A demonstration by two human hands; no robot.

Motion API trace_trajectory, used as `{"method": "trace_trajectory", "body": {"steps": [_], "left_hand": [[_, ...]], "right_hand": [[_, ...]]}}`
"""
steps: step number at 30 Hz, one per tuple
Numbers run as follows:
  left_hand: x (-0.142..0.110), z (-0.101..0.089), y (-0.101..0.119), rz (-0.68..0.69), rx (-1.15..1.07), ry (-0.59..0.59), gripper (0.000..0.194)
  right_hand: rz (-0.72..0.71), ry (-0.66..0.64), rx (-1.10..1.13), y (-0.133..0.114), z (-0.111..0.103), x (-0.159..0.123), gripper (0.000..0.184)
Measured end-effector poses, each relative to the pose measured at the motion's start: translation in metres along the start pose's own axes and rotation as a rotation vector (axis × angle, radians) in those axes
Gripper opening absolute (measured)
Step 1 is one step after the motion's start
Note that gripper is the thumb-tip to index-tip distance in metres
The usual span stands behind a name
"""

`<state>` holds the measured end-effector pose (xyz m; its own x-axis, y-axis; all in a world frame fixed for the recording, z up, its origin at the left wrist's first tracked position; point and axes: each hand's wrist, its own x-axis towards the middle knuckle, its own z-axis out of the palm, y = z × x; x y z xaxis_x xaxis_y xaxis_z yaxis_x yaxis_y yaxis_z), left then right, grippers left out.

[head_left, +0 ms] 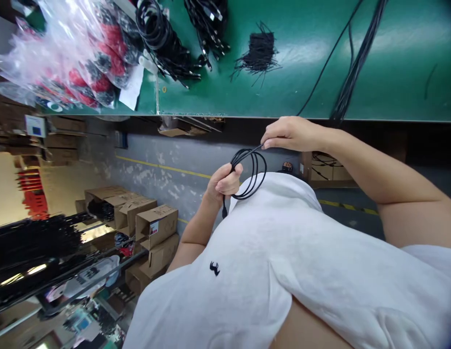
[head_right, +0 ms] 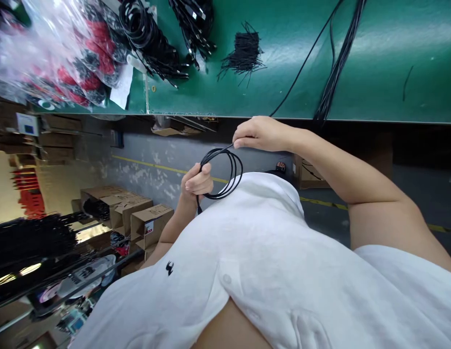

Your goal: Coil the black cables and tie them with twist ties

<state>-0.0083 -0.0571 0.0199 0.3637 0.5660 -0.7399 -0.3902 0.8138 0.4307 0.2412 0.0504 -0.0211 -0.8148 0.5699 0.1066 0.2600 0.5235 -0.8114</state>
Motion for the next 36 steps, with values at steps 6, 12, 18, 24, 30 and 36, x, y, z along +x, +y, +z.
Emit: {"method": "trace_trajectory", "body": {"steps": [6, 12, 18, 24, 30, 36], "left_hand": [[-0.001, 0.003, -0.001, -0.017, 0.035, -0.049, 0.048], [-0.012, -0.001, -0.004, -0.011, 0.066, -0.077, 0.027], [-0.027, -0.017, 0.020, 0.472, -0.102, 0.176, 0.032], [0.001, -0.013, 0.020, 0.380, 0.073, 0.111, 0.028], [0.021, 0.003, -0.017, 0.124, 0.401, -0.140, 0.042], [0.015, -0.005, -0.005, 0.045, 0.312, -0.191, 0.047]], "right_hand": [[-0.028, -0.023, 0.002, -0.011, 0.009, 0.000, 0.042], [0.062, 0.044, -0.165, 0.059, -0.007, -0.015, 0.038], [0.381, -0.021, -0.476, 0.099, -0.007, -0.090, 0.033], [-0.162, -0.268, -0.287, -0.039, 0.052, -0.063, 0.044], [-0.117, -0.168, -0.164, -0.027, 0.017, -0.016, 0.044], [0.028, -0.153, -0.086, -0.001, -0.007, -0.026, 0.040]]}}
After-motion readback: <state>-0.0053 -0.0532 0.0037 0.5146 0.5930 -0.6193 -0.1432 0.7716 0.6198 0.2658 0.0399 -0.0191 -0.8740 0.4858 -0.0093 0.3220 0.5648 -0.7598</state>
